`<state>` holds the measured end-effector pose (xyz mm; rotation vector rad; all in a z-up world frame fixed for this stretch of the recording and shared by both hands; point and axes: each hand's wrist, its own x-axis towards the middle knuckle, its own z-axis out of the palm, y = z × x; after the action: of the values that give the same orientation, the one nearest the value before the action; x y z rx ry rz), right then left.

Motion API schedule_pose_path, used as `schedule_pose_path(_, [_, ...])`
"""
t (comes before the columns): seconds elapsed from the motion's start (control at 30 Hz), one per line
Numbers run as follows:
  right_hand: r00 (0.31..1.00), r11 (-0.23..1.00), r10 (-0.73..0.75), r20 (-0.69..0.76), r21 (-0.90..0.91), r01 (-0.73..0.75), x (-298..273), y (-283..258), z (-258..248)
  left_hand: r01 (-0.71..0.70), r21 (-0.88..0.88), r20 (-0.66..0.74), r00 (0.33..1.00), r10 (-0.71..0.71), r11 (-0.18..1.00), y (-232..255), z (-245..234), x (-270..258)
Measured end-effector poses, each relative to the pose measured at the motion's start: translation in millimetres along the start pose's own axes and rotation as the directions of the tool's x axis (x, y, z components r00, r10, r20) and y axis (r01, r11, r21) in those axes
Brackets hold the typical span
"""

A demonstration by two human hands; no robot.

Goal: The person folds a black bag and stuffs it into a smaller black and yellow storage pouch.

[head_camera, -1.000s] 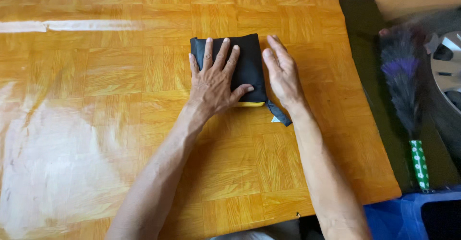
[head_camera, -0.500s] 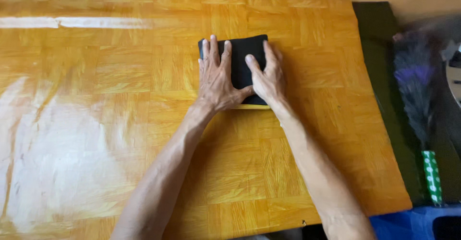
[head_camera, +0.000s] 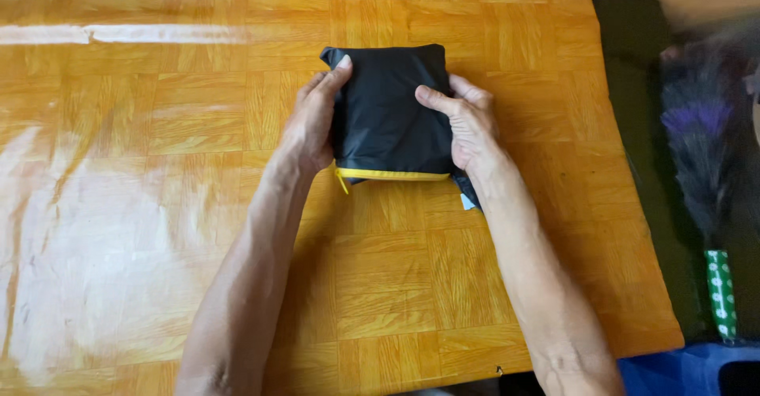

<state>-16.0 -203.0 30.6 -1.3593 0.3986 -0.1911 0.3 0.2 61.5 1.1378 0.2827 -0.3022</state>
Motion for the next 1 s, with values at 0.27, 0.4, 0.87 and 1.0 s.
schedule_pose_path(0.27, [0.997,0.993,0.009,0.078,-0.120,0.001,23.1,29.5,-15.3,-0.104,-0.061,-0.041,0.994,0.101,0.993,-8.8,13.2,1.1])
schedule_pose_path(0.4, [0.989,0.936,-0.144,0.043,-0.317,0.150,-9.4,-5.9,-3.9,-0.216,0.047,0.007,0.976,0.216,0.975,-16.5,14.3,-11.4])
schedule_pose_path(0.87, [0.840,0.339,-0.368,0.398,-0.784,0.520,-1.6,2.7,-12.1,-0.390,0.919,0.378,0.913,0.155,0.053,1.0,16.0,-64.1])
schedule_pose_path(1.0, [0.858,0.200,-0.346,0.379,-0.864,0.462,-3.9,1.2,-11.5,-0.433,0.899,0.430,0.840,0.329,-0.070,-29.9,-0.7,-82.6])
